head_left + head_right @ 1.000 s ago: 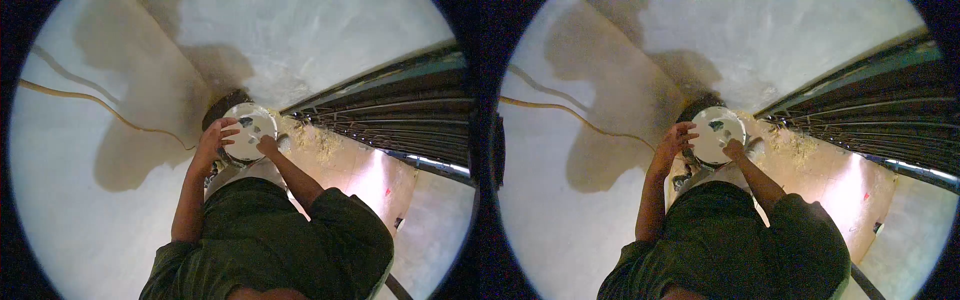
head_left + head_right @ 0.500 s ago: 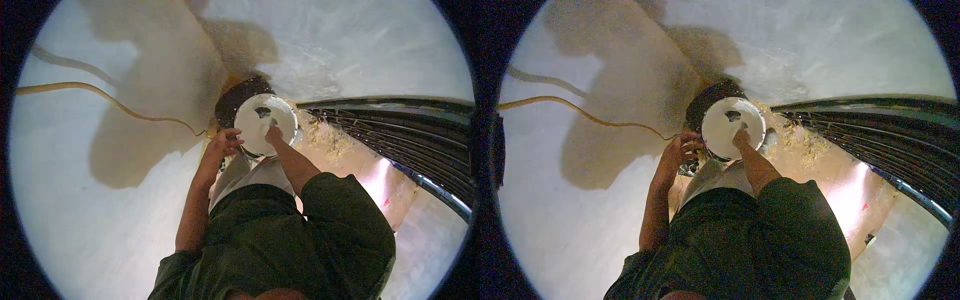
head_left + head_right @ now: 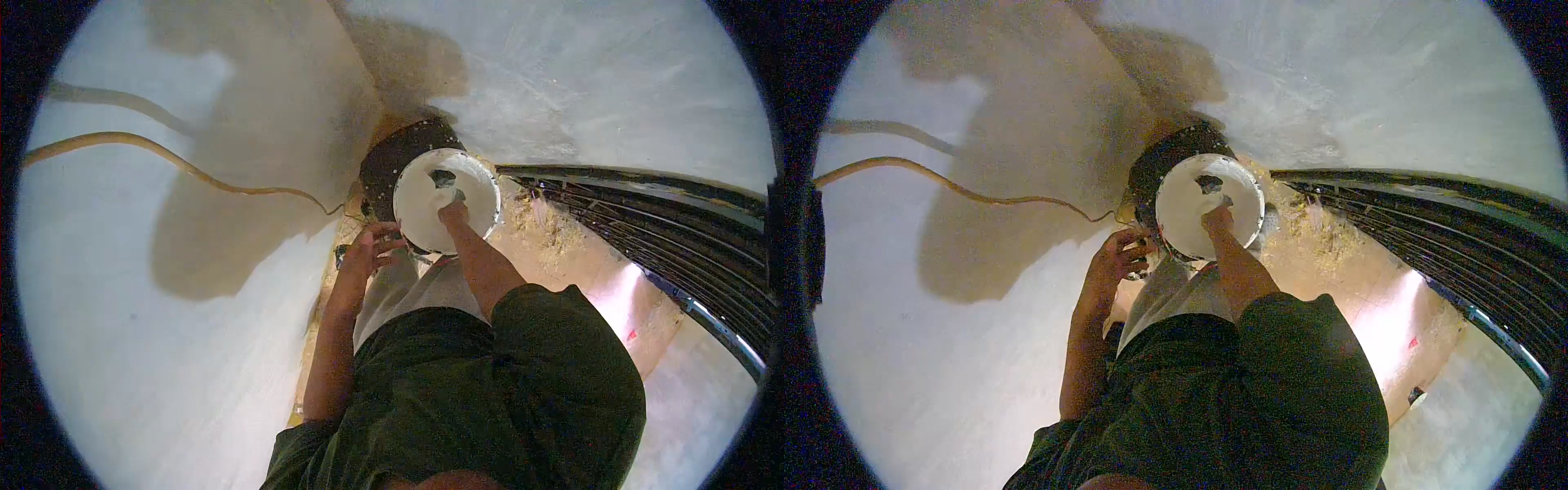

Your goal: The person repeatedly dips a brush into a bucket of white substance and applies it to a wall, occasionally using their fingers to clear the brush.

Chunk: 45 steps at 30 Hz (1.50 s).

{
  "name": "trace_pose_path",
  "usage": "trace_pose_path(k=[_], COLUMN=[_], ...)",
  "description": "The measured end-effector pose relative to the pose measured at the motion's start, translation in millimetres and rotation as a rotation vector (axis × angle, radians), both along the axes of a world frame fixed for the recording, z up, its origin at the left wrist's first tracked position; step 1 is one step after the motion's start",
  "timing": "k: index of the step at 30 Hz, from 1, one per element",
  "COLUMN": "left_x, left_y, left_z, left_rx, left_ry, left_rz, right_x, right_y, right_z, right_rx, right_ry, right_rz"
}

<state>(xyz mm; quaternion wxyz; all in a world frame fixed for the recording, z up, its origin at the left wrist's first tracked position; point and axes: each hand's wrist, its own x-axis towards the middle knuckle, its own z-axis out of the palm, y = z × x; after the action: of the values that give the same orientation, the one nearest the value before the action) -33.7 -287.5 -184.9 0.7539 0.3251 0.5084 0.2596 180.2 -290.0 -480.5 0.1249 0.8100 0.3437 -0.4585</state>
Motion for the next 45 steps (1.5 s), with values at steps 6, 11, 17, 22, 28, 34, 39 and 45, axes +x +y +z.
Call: trace_pose_path(k=[6,11,17,22,28,34,39,45], left_x=[2.4,5.4,16.6,17.8,18.2,20.0,12.4,47.0], left_y=[-10.3,-19.3,-20.4,-19.9,-19.0,-13.5,-19.5,-15.2], left_z=[-4.9,-2.7,22.8,20.9,37.9,50.1,34.3,-4.3], left_rx=[0.008,0.001,0.038,0.055,0.105,0.21,0.219,0.514], left_ry=[0.016,0.039,0.054,0.046,0.095,0.027,0.136,0.579], left_rz=[-0.005,-0.042,-0.015,-0.016,-0.089,-0.098,-0.307,-0.953], right_x=[-9.3,5.0,-20.5,-10.3,-12.4,8.7,38.1,35.2], right_y=[11.3,20.3,6.1,-30.9,-7.3,-3.3,-43.7,-78.6], right_z=[-31.3,-83.1,-99.6,-23.2,-19.0,1.5,78.7,179.6], right_rx=[0.256,0.477,0.429,0.55,0.538,0.231,0.264,0.522], right_ry=[-0.136,0.206,-0.224,0.083,0.108,0.708,1.424,1.668], right_rz=[0.223,0.255,0.921,0.432,0.528,-0.252,-0.467,-0.877])
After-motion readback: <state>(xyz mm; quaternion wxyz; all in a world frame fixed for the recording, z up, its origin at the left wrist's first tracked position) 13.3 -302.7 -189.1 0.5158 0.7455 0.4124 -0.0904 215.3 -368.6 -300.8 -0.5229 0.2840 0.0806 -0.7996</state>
